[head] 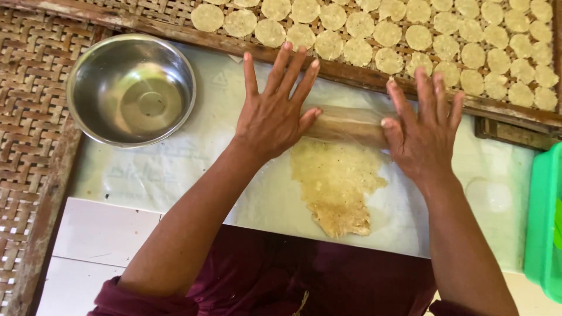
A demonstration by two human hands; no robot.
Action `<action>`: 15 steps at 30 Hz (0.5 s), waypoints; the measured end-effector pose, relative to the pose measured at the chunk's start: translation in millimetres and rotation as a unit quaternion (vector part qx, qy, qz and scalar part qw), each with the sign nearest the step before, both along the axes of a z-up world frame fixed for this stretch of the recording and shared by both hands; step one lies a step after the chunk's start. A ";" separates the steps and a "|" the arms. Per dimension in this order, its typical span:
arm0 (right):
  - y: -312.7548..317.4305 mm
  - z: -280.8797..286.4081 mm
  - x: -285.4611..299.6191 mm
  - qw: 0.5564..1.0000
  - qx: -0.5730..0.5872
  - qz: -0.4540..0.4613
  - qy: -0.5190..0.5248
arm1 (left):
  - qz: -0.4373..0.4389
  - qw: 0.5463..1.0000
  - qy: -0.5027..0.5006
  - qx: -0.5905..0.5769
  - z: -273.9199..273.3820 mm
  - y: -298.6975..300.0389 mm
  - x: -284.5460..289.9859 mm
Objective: The recorder uses a rolling pin to flatten dough and a small plastic cap to cut out circular dough shapes.
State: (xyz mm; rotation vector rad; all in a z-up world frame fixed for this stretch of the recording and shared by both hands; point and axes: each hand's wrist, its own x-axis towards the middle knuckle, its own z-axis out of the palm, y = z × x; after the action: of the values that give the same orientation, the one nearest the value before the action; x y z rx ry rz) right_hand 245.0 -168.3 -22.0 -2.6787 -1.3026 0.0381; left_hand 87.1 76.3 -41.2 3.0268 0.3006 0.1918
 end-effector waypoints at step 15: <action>21.5 0.2 36.4 0.997 -0.052 -0.038 0.048 | 0.046 0.997 0.046 -0.043 26.6 17.6 29.4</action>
State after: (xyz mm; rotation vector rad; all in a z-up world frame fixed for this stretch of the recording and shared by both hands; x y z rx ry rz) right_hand 281.4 -146.8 -21.8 -2.7725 -1.1998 0.2299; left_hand 116.5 93.9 -14.6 2.9437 0.4445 0.0453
